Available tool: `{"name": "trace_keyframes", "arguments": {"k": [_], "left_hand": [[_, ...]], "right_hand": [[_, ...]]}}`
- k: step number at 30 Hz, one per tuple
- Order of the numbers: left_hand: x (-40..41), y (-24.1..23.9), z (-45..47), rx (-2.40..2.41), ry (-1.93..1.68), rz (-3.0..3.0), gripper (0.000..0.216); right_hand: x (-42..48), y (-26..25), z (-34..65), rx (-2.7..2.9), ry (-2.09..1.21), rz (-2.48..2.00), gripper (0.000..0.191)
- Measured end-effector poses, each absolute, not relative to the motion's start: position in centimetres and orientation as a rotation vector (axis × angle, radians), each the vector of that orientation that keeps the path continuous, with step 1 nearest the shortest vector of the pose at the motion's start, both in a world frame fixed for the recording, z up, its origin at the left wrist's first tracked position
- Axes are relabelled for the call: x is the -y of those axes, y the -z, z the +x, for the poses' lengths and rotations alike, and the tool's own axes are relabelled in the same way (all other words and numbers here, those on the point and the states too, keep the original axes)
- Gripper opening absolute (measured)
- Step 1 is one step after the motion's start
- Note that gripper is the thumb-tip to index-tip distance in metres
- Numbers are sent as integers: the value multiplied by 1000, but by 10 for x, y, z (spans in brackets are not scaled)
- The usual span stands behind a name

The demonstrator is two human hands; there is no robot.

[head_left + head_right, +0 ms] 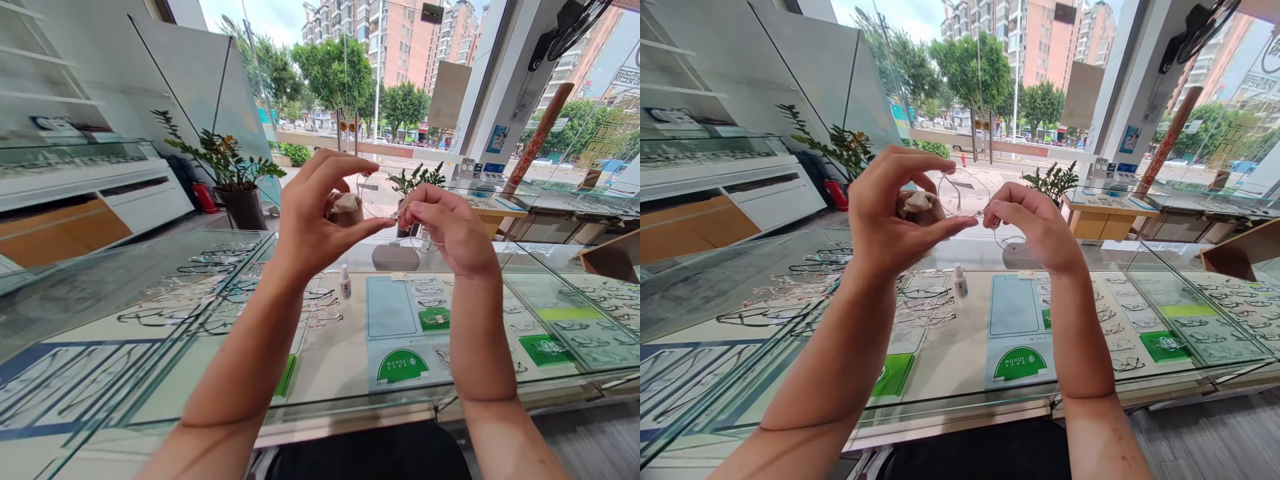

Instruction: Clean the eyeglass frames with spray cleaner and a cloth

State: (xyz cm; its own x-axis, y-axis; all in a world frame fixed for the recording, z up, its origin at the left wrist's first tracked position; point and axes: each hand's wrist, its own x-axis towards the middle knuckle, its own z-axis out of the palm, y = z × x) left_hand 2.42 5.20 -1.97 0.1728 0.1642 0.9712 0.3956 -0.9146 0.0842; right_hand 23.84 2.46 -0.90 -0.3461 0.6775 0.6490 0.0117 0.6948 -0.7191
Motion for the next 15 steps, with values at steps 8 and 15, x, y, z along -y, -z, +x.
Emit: {"name": "trace_keyframes", "arguments": {"k": [8, 15], "left_hand": [[-51, 24, 22, 509, 2041, -1925, 55], [-60, 26, 20, 445, 2183, -1909, 53]], "right_hand": [[-16, 11, 235, 1762, -260, -538, 31], [-21, 15, 229, 1719, -42, -571, 42]]}}
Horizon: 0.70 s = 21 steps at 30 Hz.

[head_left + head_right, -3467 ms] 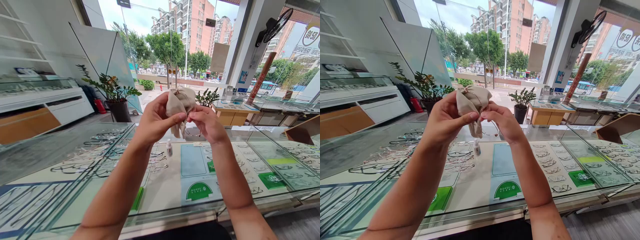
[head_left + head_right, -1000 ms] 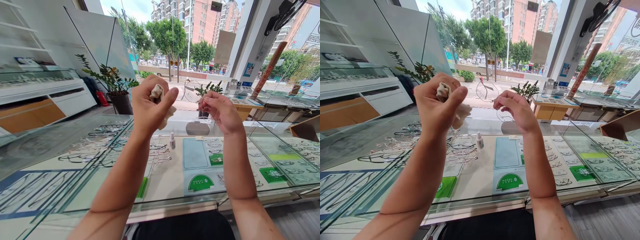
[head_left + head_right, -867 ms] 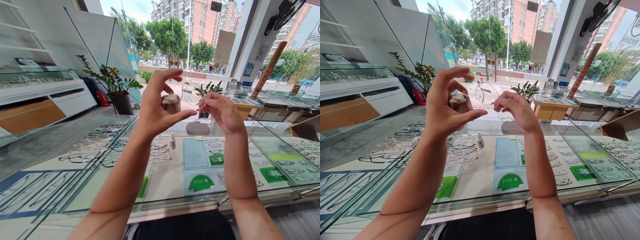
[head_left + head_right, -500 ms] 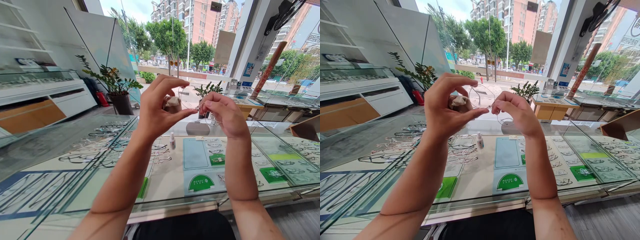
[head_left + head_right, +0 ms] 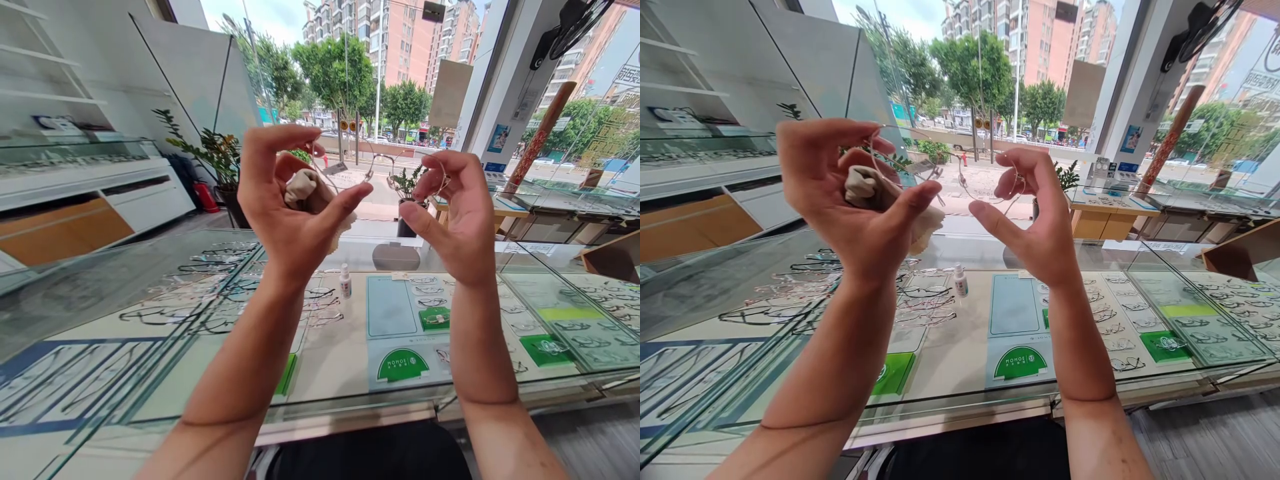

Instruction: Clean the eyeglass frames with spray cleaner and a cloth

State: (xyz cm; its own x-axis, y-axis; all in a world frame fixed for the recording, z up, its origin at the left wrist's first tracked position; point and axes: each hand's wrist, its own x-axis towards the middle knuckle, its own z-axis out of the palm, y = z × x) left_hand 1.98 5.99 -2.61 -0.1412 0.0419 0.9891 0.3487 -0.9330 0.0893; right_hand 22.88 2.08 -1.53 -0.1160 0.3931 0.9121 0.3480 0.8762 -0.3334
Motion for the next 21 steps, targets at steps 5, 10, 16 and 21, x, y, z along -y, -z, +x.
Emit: {"name": "trace_keyframes", "arguments": {"k": [5, 10, 16, 21], "left_hand": [[-58, 24, 20, 462, 2208, -1878, 55], [-50, 17, 20, 433, 2137, -1866, 47], [-48, 18, 20, 582, 2125, -1800, 45], [-49, 17, 21, 525, 2151, -1776, 45]], "right_hand": [[-24, 15, 230, 1698, 77, -576, 44], [-23, 13, 235, 1682, 110, -556, 42], [-24, 13, 239, 1694, 152, -632, 42], [-27, 15, 240, 1700, 182, -709, 44]]}}
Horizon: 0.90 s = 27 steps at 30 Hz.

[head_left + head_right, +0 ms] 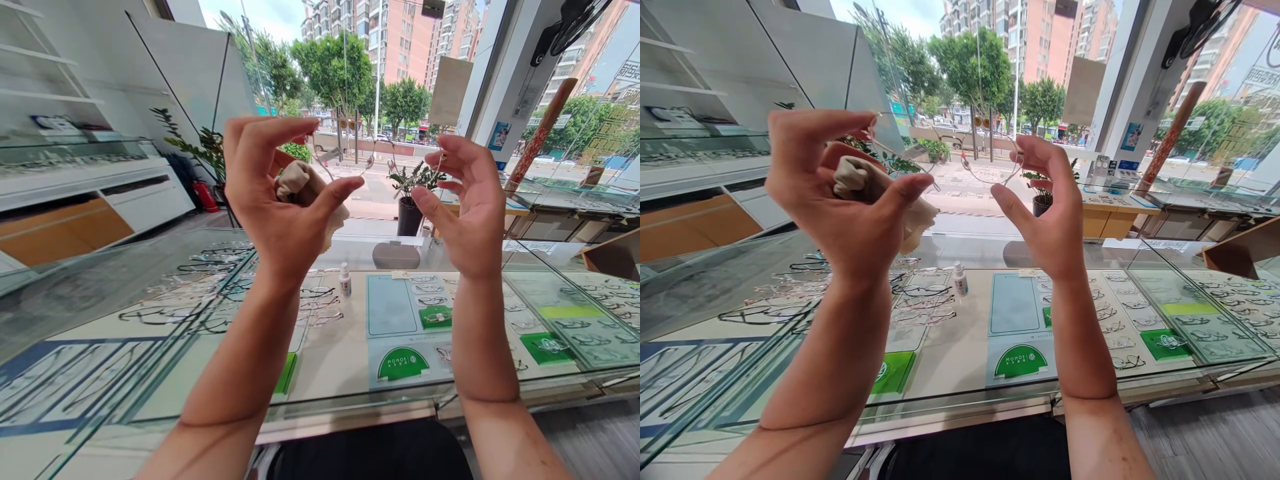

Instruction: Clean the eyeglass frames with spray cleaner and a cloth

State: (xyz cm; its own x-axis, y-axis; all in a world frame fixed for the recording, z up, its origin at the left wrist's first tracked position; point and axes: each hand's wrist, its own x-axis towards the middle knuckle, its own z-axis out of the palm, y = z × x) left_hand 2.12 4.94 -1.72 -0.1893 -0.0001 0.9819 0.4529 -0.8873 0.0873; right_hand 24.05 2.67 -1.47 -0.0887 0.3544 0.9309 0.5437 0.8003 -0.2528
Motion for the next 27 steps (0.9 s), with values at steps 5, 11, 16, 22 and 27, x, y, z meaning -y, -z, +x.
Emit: {"name": "trace_keyframes", "arguments": {"k": [5, 11, 16, 22, 27], "left_hand": [[-52, 17, 21, 539, 2163, -1763, 45], [-51, 19, 19, 637, 2132, -1781, 42], [-54, 21, 16, 641, 2104, -1798, 41], [-60, 23, 7, 654, 2034, -1916, 41], [-62, 23, 6, 688, 1957, -1938, 41]], "right_hand": [[-25, 15, 240, 1678, 171, -700, 39], [-22, 13, 237, 1647, 130, -692, 36], [-20, 13, 235, 1631, 82, -712, 36], [-19, 12, 237, 1647, 132, -727, 33], [-18, 11, 239, 1669, 149, -726, 33]]}}
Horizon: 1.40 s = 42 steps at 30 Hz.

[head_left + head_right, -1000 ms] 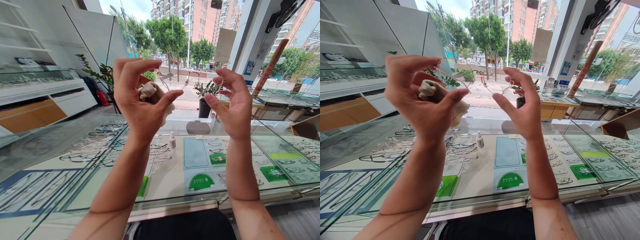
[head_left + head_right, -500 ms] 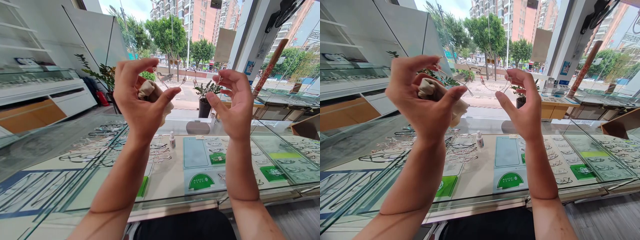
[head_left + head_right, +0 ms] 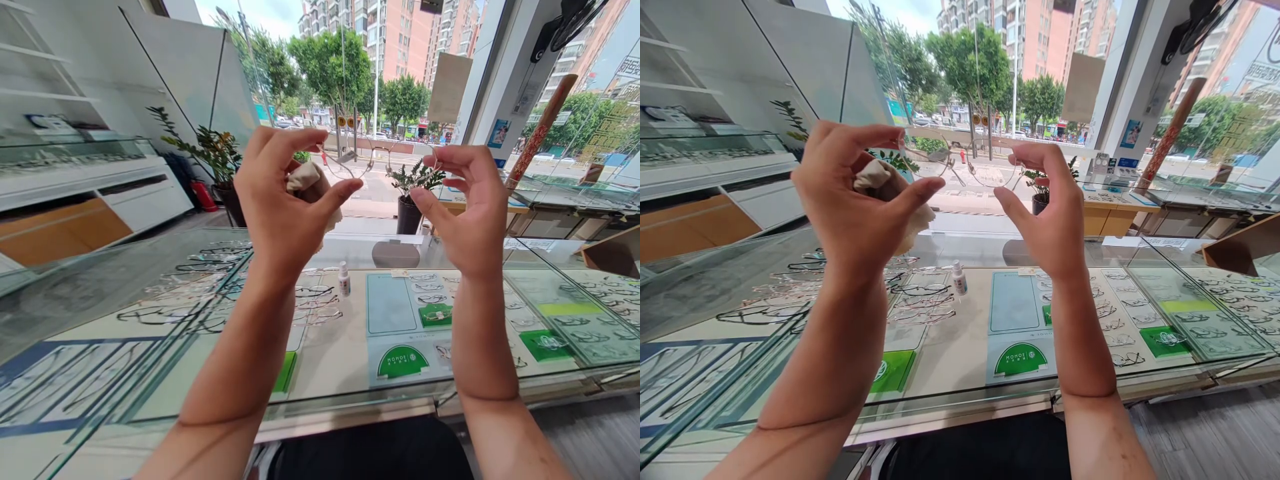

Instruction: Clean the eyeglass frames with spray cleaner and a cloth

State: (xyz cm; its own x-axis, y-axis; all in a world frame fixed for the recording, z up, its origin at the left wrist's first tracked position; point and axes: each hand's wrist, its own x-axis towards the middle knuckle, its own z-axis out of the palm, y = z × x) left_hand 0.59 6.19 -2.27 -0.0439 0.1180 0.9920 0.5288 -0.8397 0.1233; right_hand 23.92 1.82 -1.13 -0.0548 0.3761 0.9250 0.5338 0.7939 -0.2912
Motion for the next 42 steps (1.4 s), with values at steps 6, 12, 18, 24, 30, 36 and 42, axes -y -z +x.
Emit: {"name": "trace_keyframes", "arguments": {"k": [6, 12, 18, 24, 30, 36, 42], "left_hand": [[-67, 24, 9, 647, 1950, -1925, 43], [-69, 25, 6, 691, 1949, -2013, 46], [-68, 24, 7, 674, 1949, -2040, 45], [-65, 23, 8, 691, 1943, -2008, 45], [-62, 23, 13, 675, 1940, -1956, 43], [-57, 21, 16, 673, 1940, -1921, 40], [-54, 19, 13, 690, 1938, -2008, 40]], "right_hand": [[-20, 10, 237, 1635, 153, -702, 39], [-21, 10, 237, 1652, 161, -703, 41], [-21, 11, 239, 1696, 195, -774, 33], [-24, 13, 239, 1714, 187, -775, 31], [-25, 13, 236, 1677, 165, -756, 36], [-26, 13, 232, 1643, 136, -736, 37], [-25, 13, 231, 1646, 139, -758, 39]]}}
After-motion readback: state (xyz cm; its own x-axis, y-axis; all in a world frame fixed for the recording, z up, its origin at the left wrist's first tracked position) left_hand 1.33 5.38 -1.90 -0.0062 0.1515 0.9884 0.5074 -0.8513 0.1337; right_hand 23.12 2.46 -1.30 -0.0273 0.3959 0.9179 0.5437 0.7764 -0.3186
